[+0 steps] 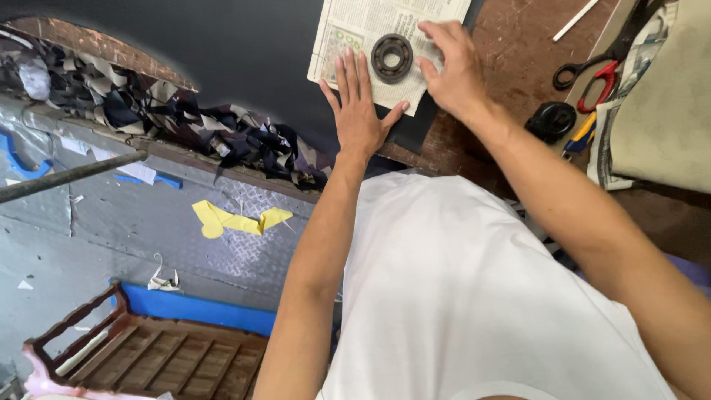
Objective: The person cuts a piece of black fabric using scissors, then lays out a newspaper on the fabric and uses a ruler and marker to draw a straight line. The person then cuts along the marked line with scissors.
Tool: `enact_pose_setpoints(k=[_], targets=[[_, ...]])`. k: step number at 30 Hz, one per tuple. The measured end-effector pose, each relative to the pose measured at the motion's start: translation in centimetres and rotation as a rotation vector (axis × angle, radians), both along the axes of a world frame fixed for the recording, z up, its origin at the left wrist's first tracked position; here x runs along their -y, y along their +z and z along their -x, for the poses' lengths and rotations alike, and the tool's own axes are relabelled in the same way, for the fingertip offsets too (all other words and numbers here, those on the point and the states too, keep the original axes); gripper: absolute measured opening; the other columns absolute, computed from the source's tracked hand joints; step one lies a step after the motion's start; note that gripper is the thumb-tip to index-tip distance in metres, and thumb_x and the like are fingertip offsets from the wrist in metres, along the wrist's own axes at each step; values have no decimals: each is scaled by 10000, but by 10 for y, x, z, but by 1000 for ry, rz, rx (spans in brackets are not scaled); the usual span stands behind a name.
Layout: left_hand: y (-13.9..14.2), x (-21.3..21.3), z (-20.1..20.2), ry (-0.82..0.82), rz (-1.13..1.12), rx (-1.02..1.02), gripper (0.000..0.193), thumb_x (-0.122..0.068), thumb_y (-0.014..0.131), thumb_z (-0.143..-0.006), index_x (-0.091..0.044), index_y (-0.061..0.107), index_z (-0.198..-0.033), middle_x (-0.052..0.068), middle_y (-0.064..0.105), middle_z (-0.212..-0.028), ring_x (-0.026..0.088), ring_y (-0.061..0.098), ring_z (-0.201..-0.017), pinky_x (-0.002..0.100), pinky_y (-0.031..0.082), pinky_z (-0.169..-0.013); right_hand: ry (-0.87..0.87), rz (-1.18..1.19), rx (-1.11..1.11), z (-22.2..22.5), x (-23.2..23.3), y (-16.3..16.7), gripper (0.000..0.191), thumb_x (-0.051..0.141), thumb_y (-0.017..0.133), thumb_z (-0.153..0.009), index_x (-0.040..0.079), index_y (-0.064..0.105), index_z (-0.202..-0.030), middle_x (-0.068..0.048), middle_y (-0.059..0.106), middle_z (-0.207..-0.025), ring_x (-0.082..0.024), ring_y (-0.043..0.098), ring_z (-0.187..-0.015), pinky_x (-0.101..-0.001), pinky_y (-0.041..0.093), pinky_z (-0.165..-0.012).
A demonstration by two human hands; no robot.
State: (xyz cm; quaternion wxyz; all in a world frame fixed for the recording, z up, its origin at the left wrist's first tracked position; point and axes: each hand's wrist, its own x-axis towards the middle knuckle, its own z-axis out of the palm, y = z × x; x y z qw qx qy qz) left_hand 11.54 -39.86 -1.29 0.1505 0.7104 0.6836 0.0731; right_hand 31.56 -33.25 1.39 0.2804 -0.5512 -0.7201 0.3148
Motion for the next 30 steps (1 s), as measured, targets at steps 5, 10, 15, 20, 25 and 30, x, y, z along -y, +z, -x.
enact_pose_setpoints(k=[5,10,15,20,25,30], targets=[[3,-1,2,5,112,-24,1219,-832,560,-885,-35,22,-1634,178,-6,-1718,347,-71,-1591,643,-63,-1273,-442,307,-352,-4,7,-4,434,-3,725,-922,19,629,-1345,-92,663,-1165,-156,687,-1007,-257,636,-847],[-2,1,4,-17,71,-37,1155,-821,560,-906,-106,32,-1643,197,-25,-1709,356,-72,-1585,656,-55,-1257,-562,573,-578,-19,15,-4,368,28,671,-940,-13,623,-1303,-88,727,-1059,-135,726,-916,-245,642,-770],[-4,0,2,-11,-18,24,1143,-798,573,-902,-109,46,-1646,198,3,-1711,360,-58,-1588,652,-61,-1251,-548,593,-667,-22,11,-8,274,60,701,-947,-12,663,-1208,-60,750,-965,-112,721,-806,-239,607,-675],[6,-4,-5,13,-52,-6,1070,-779,527,-962,-118,73,-1671,168,21,-1737,340,-48,-1612,675,-79,-1247,-547,629,-486,-22,9,-8,168,142,766,-937,-5,734,-1011,-13,711,-769,-83,626,-598,-237,500,-515],[23,-7,-12,62,128,-65,1063,-816,475,-932,-152,91,-1667,115,27,-1743,298,-40,-1608,720,-97,-1208,-487,559,-329,-23,3,-5,230,212,819,-935,-11,770,-904,-13,662,-697,-71,585,-551,-234,480,-490],[33,-9,-12,48,178,-95,1092,-838,469,-916,-153,73,-1669,117,7,-1743,298,-54,-1606,722,-96,-1213,-478,545,-202,-22,-7,-3,234,213,845,-884,-10,782,-854,-42,715,-697,-96,618,-504,-253,485,-461]])
